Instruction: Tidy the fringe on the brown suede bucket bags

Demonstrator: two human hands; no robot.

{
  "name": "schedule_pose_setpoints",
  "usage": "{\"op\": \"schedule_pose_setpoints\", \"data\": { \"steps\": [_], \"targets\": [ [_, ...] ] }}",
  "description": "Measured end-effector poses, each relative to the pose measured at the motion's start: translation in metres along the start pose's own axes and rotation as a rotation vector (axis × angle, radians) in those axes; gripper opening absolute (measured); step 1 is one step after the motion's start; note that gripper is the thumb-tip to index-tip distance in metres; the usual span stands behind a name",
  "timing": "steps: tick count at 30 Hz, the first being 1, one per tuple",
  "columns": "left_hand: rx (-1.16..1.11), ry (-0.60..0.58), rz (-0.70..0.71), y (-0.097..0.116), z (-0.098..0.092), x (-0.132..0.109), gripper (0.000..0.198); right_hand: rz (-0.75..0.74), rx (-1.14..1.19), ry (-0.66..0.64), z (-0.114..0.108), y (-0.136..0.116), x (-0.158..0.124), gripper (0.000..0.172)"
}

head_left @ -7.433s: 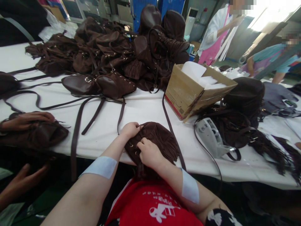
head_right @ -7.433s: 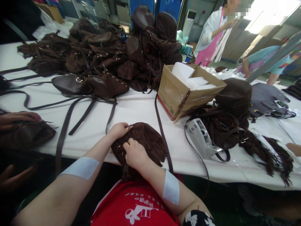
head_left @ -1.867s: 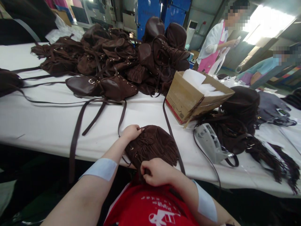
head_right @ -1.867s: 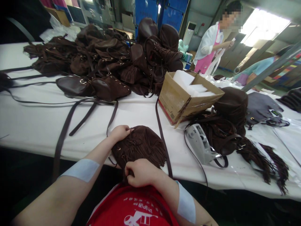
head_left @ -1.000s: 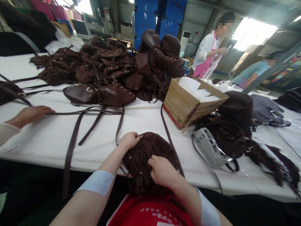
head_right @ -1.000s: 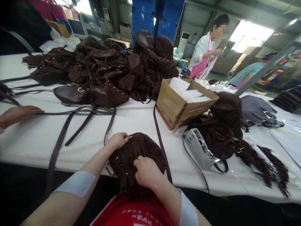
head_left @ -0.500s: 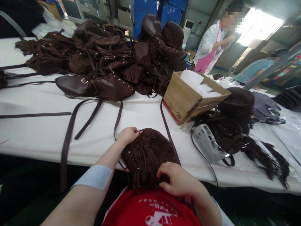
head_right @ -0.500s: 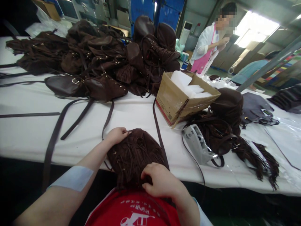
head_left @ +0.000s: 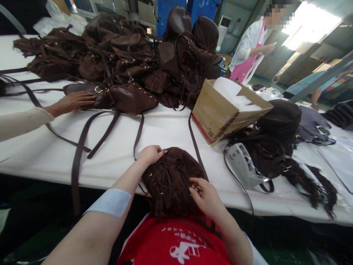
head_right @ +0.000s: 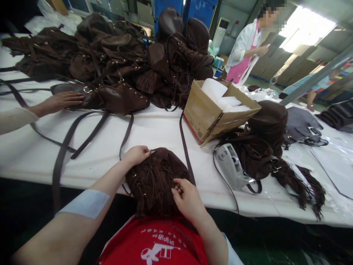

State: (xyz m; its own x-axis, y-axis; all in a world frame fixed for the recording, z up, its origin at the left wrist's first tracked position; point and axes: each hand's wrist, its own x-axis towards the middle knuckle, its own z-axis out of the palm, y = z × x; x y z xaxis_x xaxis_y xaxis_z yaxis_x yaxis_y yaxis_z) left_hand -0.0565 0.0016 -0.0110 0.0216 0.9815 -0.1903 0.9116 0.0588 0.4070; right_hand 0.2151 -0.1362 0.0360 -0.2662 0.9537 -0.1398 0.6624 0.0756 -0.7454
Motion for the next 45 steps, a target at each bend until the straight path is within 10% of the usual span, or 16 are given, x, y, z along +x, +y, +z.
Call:
{"op": "schedule_pose_setpoints", "data": {
  "steps": [25, 30, 36, 41, 45],
  "targets": [
    [0.042, 0.026, 0.001, -0.002, 0.003, 0.005, 0.042, -0.238, -0.107, -0.765, -0.046, -0.005, -0.025, 0.025],
    [0.055, 0.016, -0.011, -0.001, 0.003, 0.006, 0.045, -0.180, -0.014, -0.548, -0.060, -0.007, -0.035, 0.029],
    [0.057, 0.026, 0.021, 0.000, 0.002, 0.005, 0.045, -0.406, -0.213, -0.128, -0.020, -0.045, 0.031, 0.038],
    [0.059, 0.033, 0.026, 0.002, -0.002, 0.001, 0.041, -0.361, -0.583, -0.074, 0.037, -0.068, 0.074, 0.027],
    [0.056, 0.042, 0.022, 0.001, -0.002, 0.000, 0.040, -0.345, -0.653, -0.142, 0.050, -0.062, 0.052, 0.014]
  ]
}}
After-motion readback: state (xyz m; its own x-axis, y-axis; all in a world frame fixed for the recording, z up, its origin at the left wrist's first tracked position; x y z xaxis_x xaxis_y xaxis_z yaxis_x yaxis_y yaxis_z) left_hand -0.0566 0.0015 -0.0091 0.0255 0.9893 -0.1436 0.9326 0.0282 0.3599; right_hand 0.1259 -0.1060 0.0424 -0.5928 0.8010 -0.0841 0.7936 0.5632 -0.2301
